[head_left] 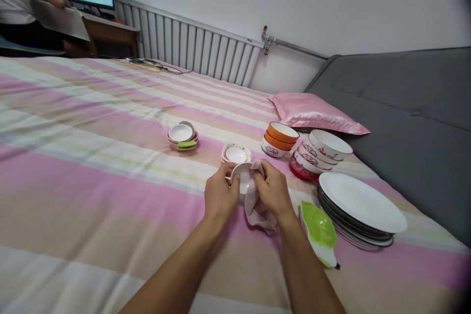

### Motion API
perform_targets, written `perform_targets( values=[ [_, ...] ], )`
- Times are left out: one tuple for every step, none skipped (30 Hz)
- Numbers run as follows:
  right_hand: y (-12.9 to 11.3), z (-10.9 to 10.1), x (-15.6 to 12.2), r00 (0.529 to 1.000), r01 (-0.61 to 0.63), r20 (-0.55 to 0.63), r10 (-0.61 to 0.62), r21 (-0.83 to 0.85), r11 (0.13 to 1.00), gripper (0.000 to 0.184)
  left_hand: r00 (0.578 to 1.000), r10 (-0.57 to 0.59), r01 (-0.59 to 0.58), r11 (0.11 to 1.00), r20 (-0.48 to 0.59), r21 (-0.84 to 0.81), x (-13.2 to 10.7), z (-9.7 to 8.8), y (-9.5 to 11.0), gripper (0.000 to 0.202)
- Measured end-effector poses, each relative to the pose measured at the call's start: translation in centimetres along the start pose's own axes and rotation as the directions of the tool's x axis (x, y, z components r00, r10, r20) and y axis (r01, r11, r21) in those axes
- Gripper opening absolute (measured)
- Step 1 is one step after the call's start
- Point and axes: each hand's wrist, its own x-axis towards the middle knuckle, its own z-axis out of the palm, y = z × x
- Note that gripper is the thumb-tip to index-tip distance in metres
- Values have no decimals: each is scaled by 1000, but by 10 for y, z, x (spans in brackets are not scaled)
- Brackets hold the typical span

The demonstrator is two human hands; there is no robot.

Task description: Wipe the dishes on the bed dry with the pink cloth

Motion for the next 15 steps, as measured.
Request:
perform_targets(
  values=[
    [-1,0,0,1000,14,3,-14,7,1000,17,1000,11,-11,1000,-1,17,0,0,-1,18],
    [-2,0,0,1000,24,5,-24,13,1000,18,1000,23,-23,999,0,31,0,0,-2,19],
    [-2,0,-1,1000,29,5,-30,16,999,19,1000,31,-31,999,1,39,0,0,-3,19],
    [-3,0,-1,1000,30,6,-30,19,999,20,999,33,-33,999,5,40,0,1,-3,19],
    [-3,0,-1,1000,30,5,-30,24,999,21,1000,26,-27,999,10,33,0,1,-4,20],
    [-4,0,-1,1000,29,5,-29,29,999,21,1000,14,-14,1000,14,18,0,1,-4,20],
    [-4,0,-1,1000,27,4,-28,31,999,21,1000,-3,3,1000,16,-3,0,2,-4,20],
    [-4,0,-1,1000,25,1,-25,27,999,20,1000,-23,23,999,15,-31,0,2,-4,21],
    [-4,0,-1,1000,20,-3,-20,18,1000,19,999,-44,45,997,10,-65,0,3,-4,21],
    [-4,1,-1,1000,12,-7,-12,7,1000,19,998,-66,66,992,5,-106,0,3,-3,22],
    [-3,1,-1,1000,3,-9,-3,-4,1000,19,996,-86,85,985,1,-152,0,4,-3,23],
    [-3,1,-1,1000,-9,-11,9,-13,1000,19,994,-105,103,974,-1,-202,0,4,-2,24],
    [-3,2,-1,1000,-18,-9,18,-17,1000,19,992,-123,119,960,2,-254,0,5,-1,25],
    [-3,3,-1,1000,-25,-6,25,-18,1000,20,990,-139,135,944,7,-302,0,5,0,26],
    [-3,3,-1,1000,-29,-4,29,-20,999,21,989,-150,146,927,14,-345,-1,5,2,27]
  ],
)
